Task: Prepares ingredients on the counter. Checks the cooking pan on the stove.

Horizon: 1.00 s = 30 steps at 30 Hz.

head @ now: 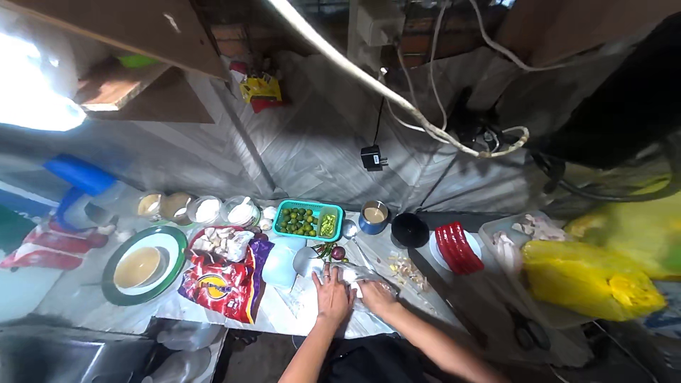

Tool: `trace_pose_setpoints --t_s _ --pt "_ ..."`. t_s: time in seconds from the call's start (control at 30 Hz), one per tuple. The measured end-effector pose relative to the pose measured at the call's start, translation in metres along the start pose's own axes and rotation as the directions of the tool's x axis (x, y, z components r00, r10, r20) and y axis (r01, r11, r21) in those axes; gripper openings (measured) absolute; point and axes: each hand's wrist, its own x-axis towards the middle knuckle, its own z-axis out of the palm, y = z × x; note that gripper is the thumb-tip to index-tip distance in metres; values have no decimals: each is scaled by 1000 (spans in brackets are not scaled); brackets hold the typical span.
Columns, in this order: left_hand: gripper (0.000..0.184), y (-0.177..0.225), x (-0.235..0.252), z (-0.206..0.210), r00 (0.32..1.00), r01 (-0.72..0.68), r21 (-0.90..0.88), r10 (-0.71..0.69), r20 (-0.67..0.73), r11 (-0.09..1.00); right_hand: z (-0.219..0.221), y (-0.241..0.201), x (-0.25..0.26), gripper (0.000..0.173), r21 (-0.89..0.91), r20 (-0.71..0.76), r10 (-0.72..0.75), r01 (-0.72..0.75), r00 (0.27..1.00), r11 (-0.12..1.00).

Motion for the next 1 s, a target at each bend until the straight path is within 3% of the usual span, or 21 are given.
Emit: trace_pose_setpoints --t_s 0.1,0.2,0.27,0.37,0.47,0.53,0.57,0.6,0.63,0.7,0.73,0.77,0.83,0.87,0.93,1.0 --pt "35 13 -1 -2 999 36 83 -37 8 996 -2 2 -3 53 93 -11 19 -18 1000 995" --pt "61 9 0 4 999 38 167 -44 32 985 -8 8 -8 61 288 -55 -46 60 997 956" --pt "66 4 -2 2 997 35 151 -46 68 988 -13 12 -12 59 403 -103 -134 165 986 900" --pt "68 1 -5 -9 997 7 47 -10 71 999 -23 19 -20 61 564 -161 -180 240 970 790" --pt "73 0 -9 -20 996 -74 -62 76 36 995 -28 23 -28 62 761 -238 -146 278 960 587" --pt "57 -3 -14 -27 989 -144 -199 137 -47 969 -32 24 -33 59 839 -273 -129 301 953 453" --pt "40 -5 -19 -28 973 -198 -292 151 -177 936 -34 24 -36 58 856 -294 -127 320 947 406" --pt "24 -7 -24 -27 921 -281 -353 147 -361 892 -36 23 -39 57 864 -320 -132 346 938 365" --pt "16 -8 -29 -26 823 -370 -359 123 -555 857 -39 22 -43 56 861 -355 -147 384 923 334" --pt "18 -7 -38 -30 622 -453 -340 19 -783 824 -42 18 -50 55 816 -451 -201 493 869 301" --pt "23 -6 -47 -36 625 -471 -414 -36 -779 779 -42 14 -54 56 778 -499 -239 552 833 299" --pt "32 -4 -57 -43 720 -461 -549 -68 -691 697 -43 9 -57 57 738 -533 -280 601 798 309" --pt "50 -5 -74 -54 933 -308 -853 -41 -357 421 -43 -1 -60 58 641 -583 -363 686 727 344" --pt "51 -6 -78 -55 973 -222 -940 -11 -233 258 -44 -7 -60 57 579 -596 -401 718 696 386" --pt "44 -10 -84 -50 990 -137 -991 -8 -137 2 -48 -17 -60 57 441 -586 -471 747 660 498" --pt "42 -13 -90 -44 992 -119 -988 -43 -115 -95 -53 -27 -57 56 370 -502 -544 735 673 568"
